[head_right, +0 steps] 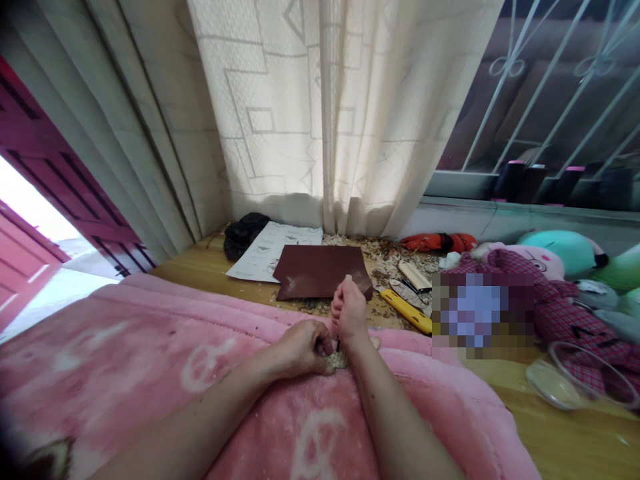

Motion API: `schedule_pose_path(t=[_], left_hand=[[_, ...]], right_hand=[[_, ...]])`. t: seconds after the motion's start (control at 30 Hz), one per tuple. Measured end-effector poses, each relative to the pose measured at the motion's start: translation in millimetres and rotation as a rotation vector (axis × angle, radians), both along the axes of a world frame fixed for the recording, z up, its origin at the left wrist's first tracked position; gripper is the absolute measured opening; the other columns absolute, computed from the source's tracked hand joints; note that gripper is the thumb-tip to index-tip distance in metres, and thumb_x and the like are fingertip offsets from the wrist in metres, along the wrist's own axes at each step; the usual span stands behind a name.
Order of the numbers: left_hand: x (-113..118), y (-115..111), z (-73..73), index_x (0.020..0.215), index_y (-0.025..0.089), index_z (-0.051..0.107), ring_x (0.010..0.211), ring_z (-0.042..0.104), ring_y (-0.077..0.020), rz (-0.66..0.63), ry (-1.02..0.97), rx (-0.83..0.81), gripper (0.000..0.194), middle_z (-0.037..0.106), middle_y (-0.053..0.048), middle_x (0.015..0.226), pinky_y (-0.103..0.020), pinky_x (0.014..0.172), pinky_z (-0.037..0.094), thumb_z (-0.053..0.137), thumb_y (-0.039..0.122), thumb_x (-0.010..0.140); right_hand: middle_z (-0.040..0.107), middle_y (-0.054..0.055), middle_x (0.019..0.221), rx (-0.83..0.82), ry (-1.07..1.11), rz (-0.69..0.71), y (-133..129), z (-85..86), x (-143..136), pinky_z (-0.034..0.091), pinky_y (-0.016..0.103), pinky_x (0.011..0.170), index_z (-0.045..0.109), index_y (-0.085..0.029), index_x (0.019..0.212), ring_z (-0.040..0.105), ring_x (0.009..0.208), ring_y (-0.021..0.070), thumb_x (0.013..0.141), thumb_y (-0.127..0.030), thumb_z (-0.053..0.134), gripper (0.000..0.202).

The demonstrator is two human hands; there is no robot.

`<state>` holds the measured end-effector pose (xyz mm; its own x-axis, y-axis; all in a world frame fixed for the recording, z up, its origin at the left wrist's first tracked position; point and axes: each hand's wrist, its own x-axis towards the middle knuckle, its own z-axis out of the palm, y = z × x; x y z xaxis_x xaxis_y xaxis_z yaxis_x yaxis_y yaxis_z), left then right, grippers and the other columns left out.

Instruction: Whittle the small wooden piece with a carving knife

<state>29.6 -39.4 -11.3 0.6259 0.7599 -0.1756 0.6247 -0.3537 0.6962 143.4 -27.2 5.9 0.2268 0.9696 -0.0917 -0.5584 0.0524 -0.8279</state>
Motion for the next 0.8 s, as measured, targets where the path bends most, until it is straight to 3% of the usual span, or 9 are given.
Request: schedule_pose_path(t=[0.2, 0.33, 0.43, 0.67, 0.8], left_hand=[[1.1, -0.6, 3.0, 0.07, 0.018, 0.063, 0.059, 0.05, -0.0113, 0.02, 0.061, 0.032, 0.026, 0.06, 0.003, 0.068, -0.019, 0.047, 0.028, 0.069, 0.032, 0.048], [0.5, -0.6, 3.2, 0.072, 0.019, 0.063, 0.06, 0.05, -0.0113, 0.02, 0.054, 0.014, 0.027, 0.061, 0.003, 0.069, -0.019, 0.047, 0.029, 0.069, 0.032, 0.049], [-0.2, -0.3, 1.8, 0.071, 0.019, 0.063, 0.06, 0.051, -0.0112, 0.019, 0.043, 0.011, 0.027, 0.061, 0.003, 0.069, -0.019, 0.047, 0.029, 0.069, 0.033, 0.049], [-0.8, 0.3, 0.4, 0.07, 0.018, 0.061, 0.056, 0.048, -0.0092, -0.009, 0.011, 0.0, 0.025, 0.058, 0.005, 0.065, -0.018, 0.046, 0.027, 0.069, 0.03, 0.049], [-1.2, 0.8, -1.7, 0.069, 0.017, 0.059, 0.056, 0.047, -0.0085, -0.027, -0.025, 0.003, 0.024, 0.057, 0.006, 0.065, -0.017, 0.045, 0.027, 0.068, 0.027, 0.05]], right_hand=[[0.026, -0.01, 0.036, -0.107, -0.107, -0.344, 1.5, -8.3, 4.2, 0.014, 0.015, 0.027, 0.031, -0.02, 0.059, 0.019, 0.028, 0.0042, 0.075, -0.055, 0.04, 0.04], [0.028, -0.01, 0.037, -0.109, -0.157, -0.449, 1.0, -12.0, 5.9, 0.016, 0.015, 0.028, 0.032, -0.02, 0.059, 0.022, 0.028, 0.0043, 0.078, -0.052, 0.039, 0.038], [0.026, -0.01, 0.037, -0.084, -0.084, -0.391, 0.0, -11.0, 5.4, 0.013, 0.015, 0.027, 0.031, -0.02, 0.059, 0.019, 0.028, 0.0042, 0.078, -0.05, 0.039, 0.037], [0.022, -0.01, 0.037, 0.083, 0.049, 0.007, -3.5, -4.4, 3.4, 0.009, 0.013, 0.027, 0.034, -0.019, 0.058, 0.012, 0.03, 0.0032, 0.077, -0.05, 0.044, 0.038], [0.022, -0.01, 0.038, 0.11, 0.072, 0.114, -3.8, -2.3, 2.9, 0.009, 0.013, 0.028, 0.035, -0.019, 0.057, 0.01, 0.031, 0.0028, 0.077, -0.049, 0.046, 0.038]])
